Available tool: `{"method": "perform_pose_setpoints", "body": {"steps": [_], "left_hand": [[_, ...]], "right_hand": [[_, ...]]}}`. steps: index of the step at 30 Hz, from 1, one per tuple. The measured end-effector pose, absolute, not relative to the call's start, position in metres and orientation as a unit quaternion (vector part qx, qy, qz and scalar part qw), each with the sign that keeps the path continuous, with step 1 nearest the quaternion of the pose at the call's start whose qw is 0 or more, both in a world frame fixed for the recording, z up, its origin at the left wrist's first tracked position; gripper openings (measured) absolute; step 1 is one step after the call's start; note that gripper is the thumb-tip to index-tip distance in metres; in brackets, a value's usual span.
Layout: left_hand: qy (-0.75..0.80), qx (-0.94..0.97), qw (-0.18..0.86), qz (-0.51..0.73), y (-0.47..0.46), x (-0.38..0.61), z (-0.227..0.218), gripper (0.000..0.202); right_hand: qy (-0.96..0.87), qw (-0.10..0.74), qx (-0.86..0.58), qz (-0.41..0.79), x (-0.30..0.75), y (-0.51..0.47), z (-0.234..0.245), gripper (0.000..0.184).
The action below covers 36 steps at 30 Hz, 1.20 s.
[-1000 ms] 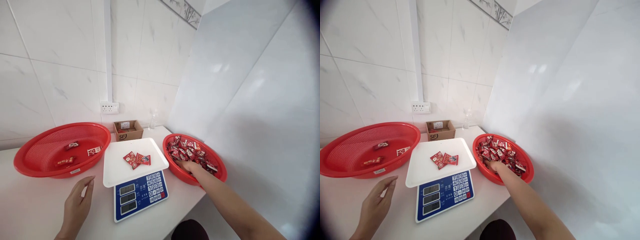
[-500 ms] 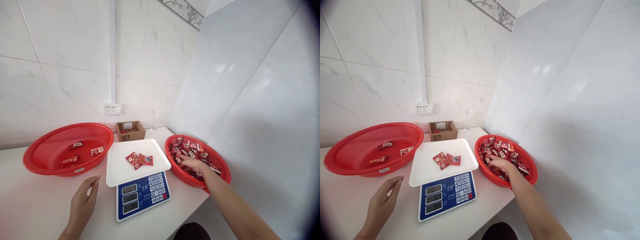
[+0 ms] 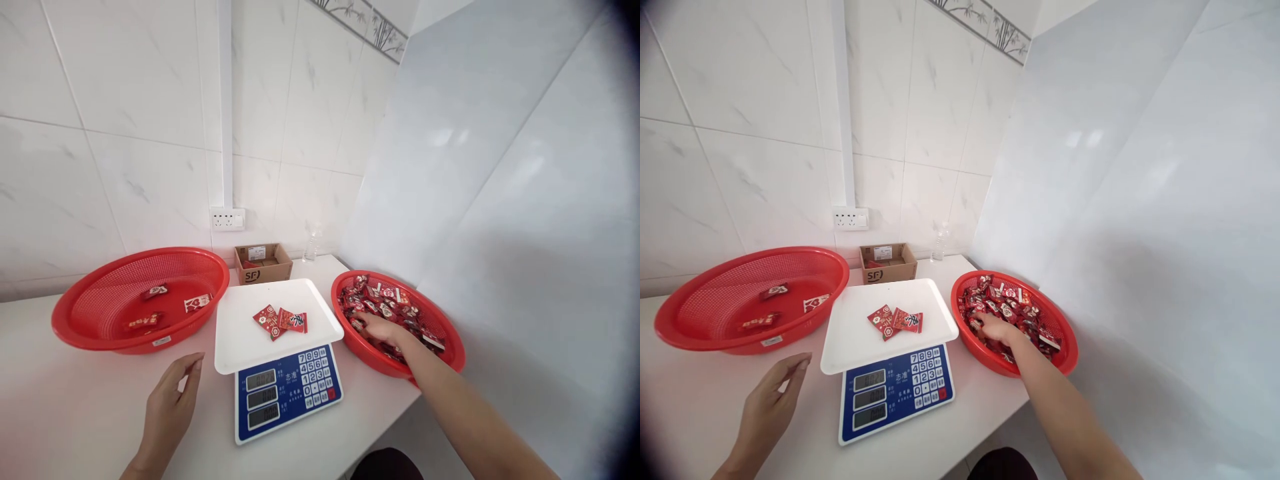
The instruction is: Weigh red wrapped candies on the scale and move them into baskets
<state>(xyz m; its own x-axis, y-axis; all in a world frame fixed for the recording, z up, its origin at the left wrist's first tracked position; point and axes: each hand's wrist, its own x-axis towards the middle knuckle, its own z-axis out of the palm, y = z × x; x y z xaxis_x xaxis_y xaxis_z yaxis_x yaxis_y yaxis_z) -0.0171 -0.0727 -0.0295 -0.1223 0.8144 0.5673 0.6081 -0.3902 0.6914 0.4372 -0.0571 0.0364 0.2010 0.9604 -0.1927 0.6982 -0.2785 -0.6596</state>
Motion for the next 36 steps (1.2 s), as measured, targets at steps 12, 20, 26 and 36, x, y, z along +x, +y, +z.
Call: {"method": "perform_pose_setpoints", "body": {"steps": [12,20,26,36], "left_hand": [[0.539,0.649,0.124,0.523,-0.074,-0.018,-0.026,0.025],[0.517,0.654,0.116,0.54,-0.075,-0.017,-0.027,0.023],[0.52,0.648,0.121,0.544,-0.078,-0.018,-0.027,0.021],[0.521,0.647,0.139,0.539,-0.078,-0.017,-0.029,0.021]], "right_hand": [[-0.474,0.45,-0.646,0.394,0.41,-0.062,0.081,0.07],[-0.559,0.416,-0.606,0.383,0.309,-0.051,0.08,0.054],[-0.714,0.309,-0.587,0.225,0.258,-0.054,0.073,0.045],[-0.723,0.326,-0.604,0.077,0.26,-0.04,0.062,0.048]]}}
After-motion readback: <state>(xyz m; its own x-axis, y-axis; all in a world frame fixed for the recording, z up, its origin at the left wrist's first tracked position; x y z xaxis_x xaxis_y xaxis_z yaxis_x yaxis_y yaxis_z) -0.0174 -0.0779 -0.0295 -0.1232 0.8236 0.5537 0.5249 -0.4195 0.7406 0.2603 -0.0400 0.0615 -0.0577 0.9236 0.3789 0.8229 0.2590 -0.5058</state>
